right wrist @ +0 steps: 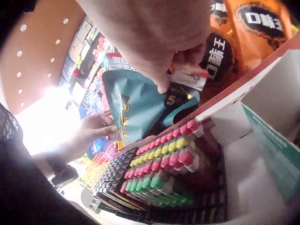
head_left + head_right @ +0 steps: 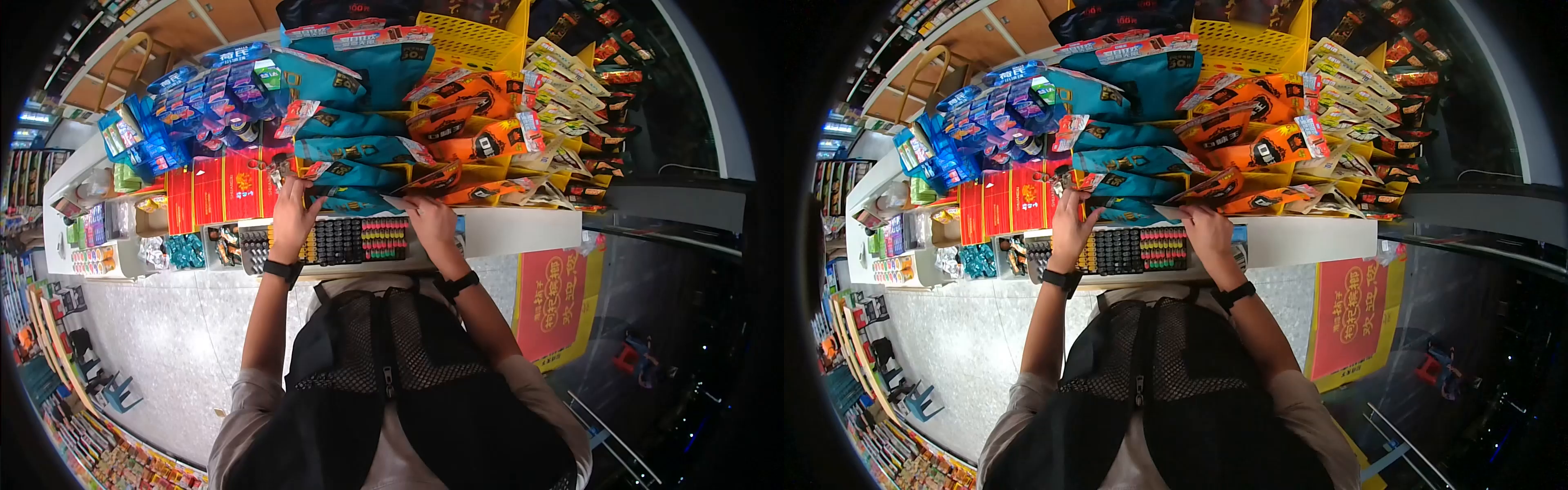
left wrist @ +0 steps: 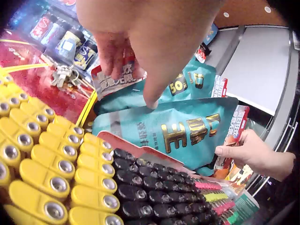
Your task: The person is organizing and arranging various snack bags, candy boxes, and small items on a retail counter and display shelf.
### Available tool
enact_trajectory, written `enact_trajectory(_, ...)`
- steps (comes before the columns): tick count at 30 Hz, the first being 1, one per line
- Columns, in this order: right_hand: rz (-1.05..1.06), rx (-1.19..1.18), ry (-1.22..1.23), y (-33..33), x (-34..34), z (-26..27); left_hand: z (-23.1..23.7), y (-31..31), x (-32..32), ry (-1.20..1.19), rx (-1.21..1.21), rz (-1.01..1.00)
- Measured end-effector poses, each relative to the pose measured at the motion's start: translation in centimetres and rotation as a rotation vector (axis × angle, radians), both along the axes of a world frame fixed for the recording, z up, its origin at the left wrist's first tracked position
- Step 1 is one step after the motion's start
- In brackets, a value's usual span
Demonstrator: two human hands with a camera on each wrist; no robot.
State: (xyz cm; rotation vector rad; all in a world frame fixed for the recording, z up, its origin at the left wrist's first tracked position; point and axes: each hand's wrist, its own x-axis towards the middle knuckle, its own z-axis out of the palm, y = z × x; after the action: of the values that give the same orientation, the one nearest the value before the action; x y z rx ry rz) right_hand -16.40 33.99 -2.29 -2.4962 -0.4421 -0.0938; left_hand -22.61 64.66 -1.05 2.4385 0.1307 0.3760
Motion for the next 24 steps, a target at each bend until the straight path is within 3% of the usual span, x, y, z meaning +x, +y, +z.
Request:
enact_trajectory(11, 0.093, 0.259, -0.076, -1.3, -0.7, 9.3, 4.8, 0.4, -1.1, -0.039, -0.082, 0.029)
enact_trajectory(13, 0.131, 0.321, -0.167, -0.5, 0.8, 11.5, 7.4, 1.4, 1.0, -0.134, -0.080, 0.011)
enact_trajectory(14, 0.174, 0.391, -0.337, 0.5, 2.8, 12.3, 8.9, 2.2, 2.3, -0.117, -0.102, 0.051)
enact_trajectory(17, 0.141, 0.299, -0.470, 3.0, 9.4, 17.1, 12.8, 4.6, 7.8, -0.231, -0.065, 0.149)
enact_trajectory(20, 0.233, 0.177, -0.628, 5.7, 17.0, 20.3, 17.7, 5.1, 12.7, -0.391, 0.087, 0.055)
enact_trajectory(23, 0.208, -0.121, -0.634, 7.6, 21.2, 20.8, 18.9, 6.3, 16.0, -0.263, 0.032, -0.115)
enact_trajectory(24, 0.208, -0.115, -0.648, 7.6, 21.7, 20.9, 17.8, 7.5, 16.9, -0.211, 0.141, -0.180)
